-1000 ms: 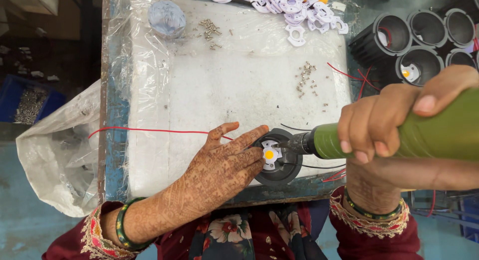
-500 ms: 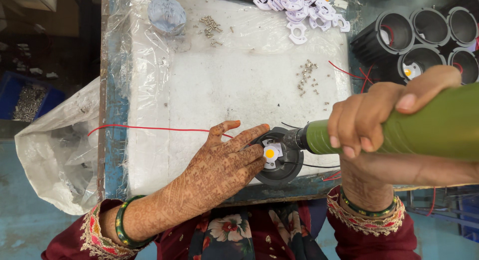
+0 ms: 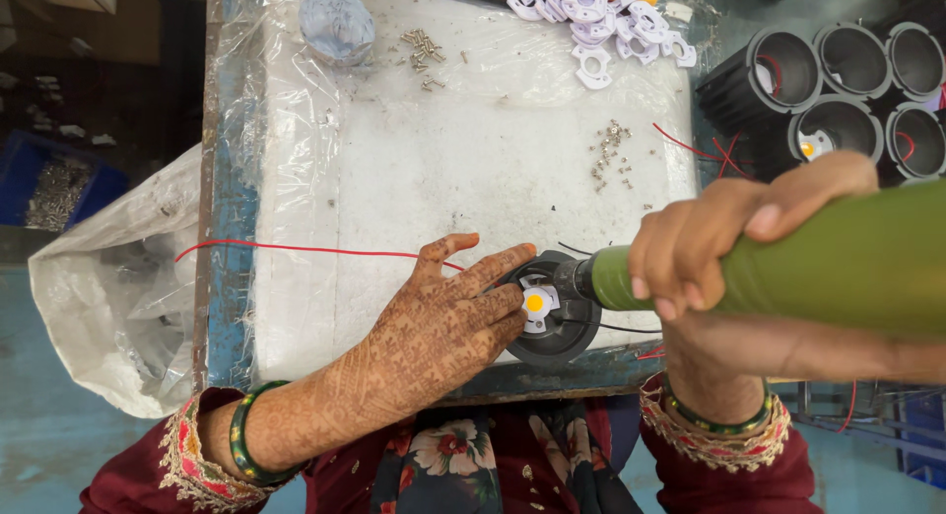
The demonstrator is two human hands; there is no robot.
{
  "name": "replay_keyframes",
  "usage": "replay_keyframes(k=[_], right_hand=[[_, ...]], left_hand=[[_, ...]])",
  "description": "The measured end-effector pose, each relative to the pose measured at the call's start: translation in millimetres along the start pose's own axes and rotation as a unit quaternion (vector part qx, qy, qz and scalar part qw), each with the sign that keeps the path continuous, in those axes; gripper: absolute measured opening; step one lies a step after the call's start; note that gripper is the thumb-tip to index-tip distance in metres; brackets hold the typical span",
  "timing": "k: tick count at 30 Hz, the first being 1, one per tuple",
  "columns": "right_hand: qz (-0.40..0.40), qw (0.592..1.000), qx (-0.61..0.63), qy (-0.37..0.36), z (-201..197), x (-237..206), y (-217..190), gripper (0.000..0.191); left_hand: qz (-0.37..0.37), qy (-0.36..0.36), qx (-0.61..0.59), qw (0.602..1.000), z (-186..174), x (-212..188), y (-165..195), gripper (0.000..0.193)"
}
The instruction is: The person assembles LED light fixtures at a workbench. They place an LED chip into a black heat-sink housing, route the red and black wires, fit a white plastic ring over the LED, and use a green electric screwdriver to drive screws securing the parts, repeating the cycle on multiple housings.
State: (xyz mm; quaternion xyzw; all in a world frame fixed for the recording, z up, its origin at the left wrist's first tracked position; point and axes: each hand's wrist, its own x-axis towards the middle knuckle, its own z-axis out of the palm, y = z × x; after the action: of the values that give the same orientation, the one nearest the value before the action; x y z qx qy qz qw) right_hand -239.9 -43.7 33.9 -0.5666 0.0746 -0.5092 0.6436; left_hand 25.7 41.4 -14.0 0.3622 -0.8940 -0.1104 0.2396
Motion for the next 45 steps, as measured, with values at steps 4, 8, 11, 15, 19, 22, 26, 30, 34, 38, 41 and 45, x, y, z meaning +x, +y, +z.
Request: replay_keyframes(k=[4, 8, 11, 15, 19, 22, 26, 30, 34, 38, 41, 45], right_hand=[[0.006, 0.999, -0.013, 0.049, 5.3, -11.0, 4.7, 0.09], [0.02, 0.997, -0.02, 0.068, 1.5, -10.4, 5.9, 0.092], [0.059, 0.996, -0.028, 0.052, -4.3, -4.1, 3.0, 0.09], [0.036, 0.999, -0.018, 0.023, -7.3, -1.6, 8.0, 0.095], [0.03, 0.998, -0.047, 0.038, -5.6, -8.2, 8.4, 0.093], [0.054, 0.997, -0.049, 0.031, -7.1, -7.5, 5.5, 0.094], [0.101, 0.994, -0.023, 0.021, -12.2, 7.1, 8.3, 0.095], [0.091, 0.992, -0.057, 0.067, -6.5, 12.9, 14.3, 0.095], [0.059, 0.989, -0.083, 0.109, 7.0, 5.1, 14.5, 0.101], [0.039, 0.989, -0.077, 0.119, 13.8, 8.1, 15.0, 0.102], [0.055, 0.985, -0.12, 0.107, 18.8, 13.7, 12.4, 0.101], [0.06, 0.994, -0.067, 0.064, 18.3, 19.8, 13.0, 0.099]], left_hand=[[-0.002, 0.014, 0.0, 1.0, 1.3, 0.6, -0.1, 0.01], [-0.004, 0.021, 0.001, 1.0, 2.6, 0.8, -1.6, 0.008], [-0.005, 0.004, -0.001, 1.0, 2.7, 0.6, -2.6, 0.008], [0.002, 0.022, -0.013, 1.0, 1.3, 0.5, -3.1, 0.01], [0.006, 0.017, -0.011, 1.0, 0.5, -0.3, -2.1, 0.011], [0.011, 0.015, -0.01, 1.0, 1.9, -1.0, -3.1, 0.012], [0.002, 0.025, -0.022, 0.999, 4.2, -1.5, -4.1, 0.012], [0.004, 0.018, -0.027, 0.999, 3.3, 1.3, -7.5, 0.011], [0.003, 0.013, -0.023, 1.0, 2.2, 2.1, -5.5, 0.012], [0.004, 0.012, -0.016, 1.0, 2.7, 0.1, -4.2, 0.013], [0.001, -0.003, -0.011, 1.0, 2.7, 0.0, -4.4, 0.012], [-0.001, 0.005, -0.016, 1.0, 1.8, 1.7, -3.7, 0.013]])
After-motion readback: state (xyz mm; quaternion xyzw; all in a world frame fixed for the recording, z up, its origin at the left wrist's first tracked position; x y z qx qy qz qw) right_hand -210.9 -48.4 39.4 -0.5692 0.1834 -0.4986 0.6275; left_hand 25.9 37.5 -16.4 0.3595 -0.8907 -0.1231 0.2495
